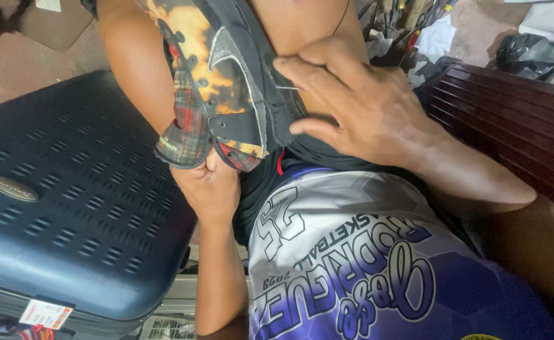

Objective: The person sits on the floor and uses a needle and thread to stitch the side of a patterned shoe. They repeatedly push the needle through the material and pull the thread to secure the seam.

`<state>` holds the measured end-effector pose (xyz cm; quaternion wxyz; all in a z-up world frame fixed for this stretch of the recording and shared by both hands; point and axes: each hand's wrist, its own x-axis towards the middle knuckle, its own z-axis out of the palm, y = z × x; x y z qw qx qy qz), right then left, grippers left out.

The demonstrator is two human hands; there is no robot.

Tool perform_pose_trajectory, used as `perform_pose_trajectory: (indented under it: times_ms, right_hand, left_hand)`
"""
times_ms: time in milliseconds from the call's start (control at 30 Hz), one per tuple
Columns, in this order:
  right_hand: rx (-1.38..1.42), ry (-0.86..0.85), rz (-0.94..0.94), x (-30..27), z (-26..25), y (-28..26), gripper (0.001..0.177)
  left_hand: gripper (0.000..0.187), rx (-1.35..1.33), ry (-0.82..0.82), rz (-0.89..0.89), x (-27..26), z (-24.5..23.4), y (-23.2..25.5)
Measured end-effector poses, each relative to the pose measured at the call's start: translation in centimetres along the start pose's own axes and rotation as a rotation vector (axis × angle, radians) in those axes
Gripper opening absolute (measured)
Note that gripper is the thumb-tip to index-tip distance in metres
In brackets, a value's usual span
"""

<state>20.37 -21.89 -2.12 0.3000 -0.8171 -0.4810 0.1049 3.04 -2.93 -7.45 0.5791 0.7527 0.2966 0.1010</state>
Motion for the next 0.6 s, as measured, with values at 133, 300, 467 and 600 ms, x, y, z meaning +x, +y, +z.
perform_pose_trajectory:
  times_ms: [133,300,467,600]
  right_hand:
    - [0.129,-0.137,0.126,0.0,0.8,0.7,0.031]
    - [0.319,-0.157,0.17,-0.1,-0.3,1.9,0.019]
    - [0.861,0.063,0.198,1.4,1.0,0.8,0.018]
    - [0.864,0.057,0.22,2.2,4.1,-1.1,0.019]
  left_hand:
    - [0.033,-0.048,0.105,0.021,-0.6,0.3,0.2]
    - [0.008,-0.052,-0.118,-0.138,-0.2,-0.9,0.6]
    - [0.022,0.436,-0.288,0.218,1.1,-2.1,0.2]
    - [0.022,0.463,-0.36,0.144,1.6,-2.0,-0.1]
